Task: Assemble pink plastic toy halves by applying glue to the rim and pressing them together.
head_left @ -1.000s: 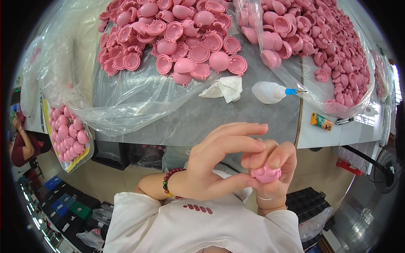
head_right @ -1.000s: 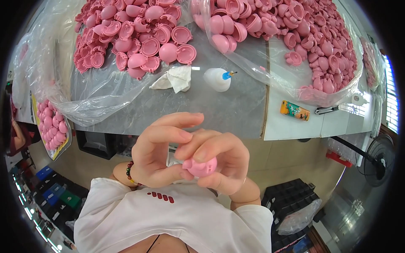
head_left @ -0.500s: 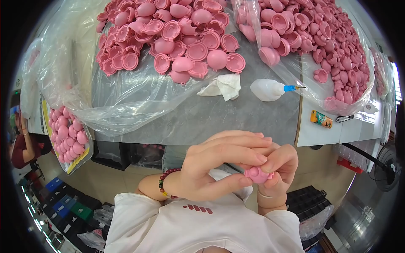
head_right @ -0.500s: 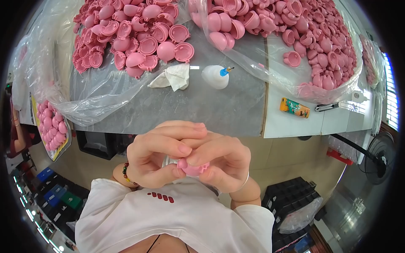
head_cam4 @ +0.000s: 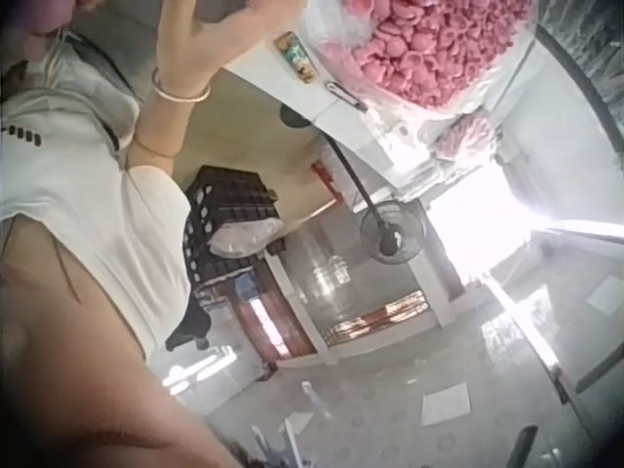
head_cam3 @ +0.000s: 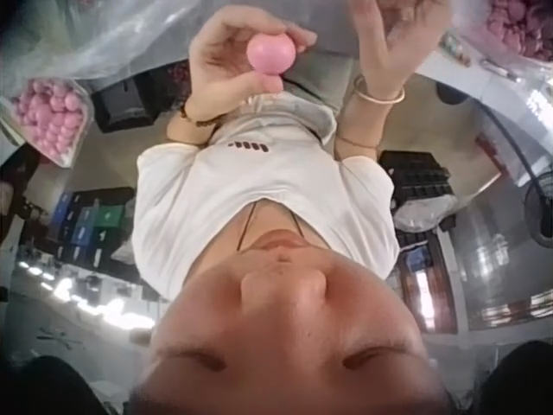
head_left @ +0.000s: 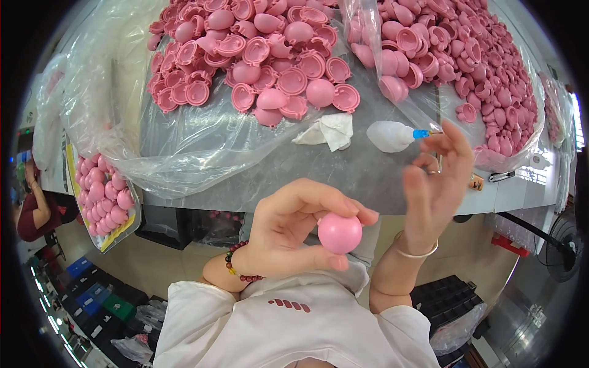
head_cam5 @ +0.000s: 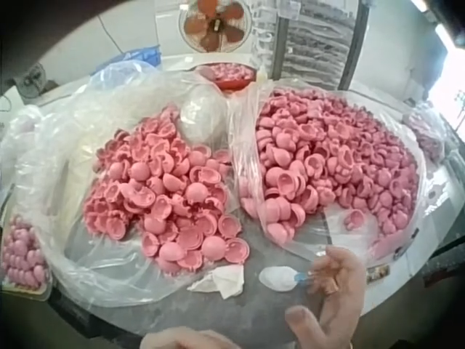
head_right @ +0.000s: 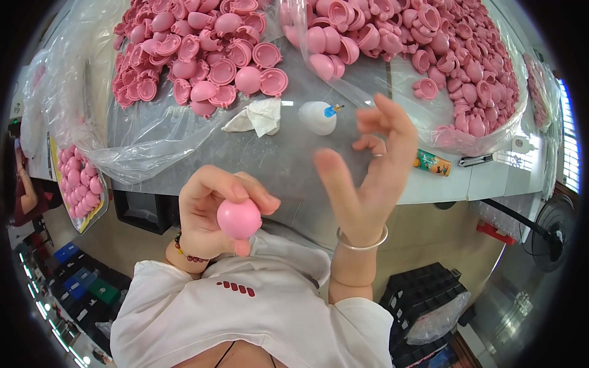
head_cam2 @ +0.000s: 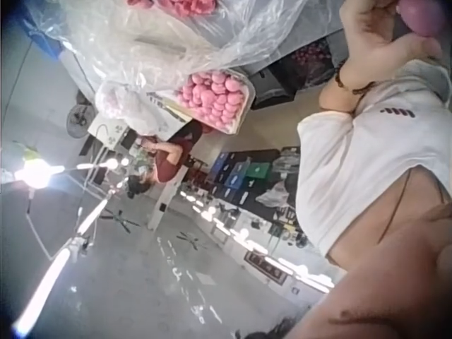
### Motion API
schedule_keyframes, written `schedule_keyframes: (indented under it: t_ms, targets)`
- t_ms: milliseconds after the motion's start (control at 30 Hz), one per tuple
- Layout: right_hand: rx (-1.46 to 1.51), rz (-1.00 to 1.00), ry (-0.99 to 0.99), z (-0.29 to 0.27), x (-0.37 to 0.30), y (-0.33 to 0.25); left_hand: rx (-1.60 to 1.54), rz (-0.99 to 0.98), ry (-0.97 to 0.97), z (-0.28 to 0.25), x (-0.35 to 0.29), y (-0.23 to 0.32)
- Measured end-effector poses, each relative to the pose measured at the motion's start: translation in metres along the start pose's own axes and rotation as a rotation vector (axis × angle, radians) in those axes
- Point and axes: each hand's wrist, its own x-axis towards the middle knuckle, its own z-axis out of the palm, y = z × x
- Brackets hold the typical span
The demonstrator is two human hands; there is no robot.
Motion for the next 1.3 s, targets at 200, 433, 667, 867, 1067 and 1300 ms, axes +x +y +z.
schedule_keyframes:
  t_ms: [200, 433, 667, 867, 1067, 1300]
  targets:
    - [-0.469, -0.113, -0.276, 0.005, 0.005, 0.007, 0.059, 0.088, -0.003, -0.009, -0.002, 0.005]
    - [0.022, 0.092, -0.113, -0.001, -0.008, 0.005, 0.819, 0.538, 0.458, -0.053, -0.037, 0.063]
    - [0.076, 0.114, -0.164, -0.004, -0.012, 0.005, 2.126, 0.469, 0.976, -0.139, -0.071, 0.132]
    - [0.012, 0.053, -0.236, -0.006, -0.012, 0.007, 1.830, 0.688, 0.921, -0.096, -0.020, 0.103]
    - [0.057, 0.125, -0.190, -0.001, -0.014, 0.001, 1.977, 0.371, 0.396, -0.084, 0.025, 0.072]
    - [0.136, 0.059, -0.071, -0.006, -0.015, 0.003, 1.289, 0.465, 0.511, -0.050, 0.015, 0.062]
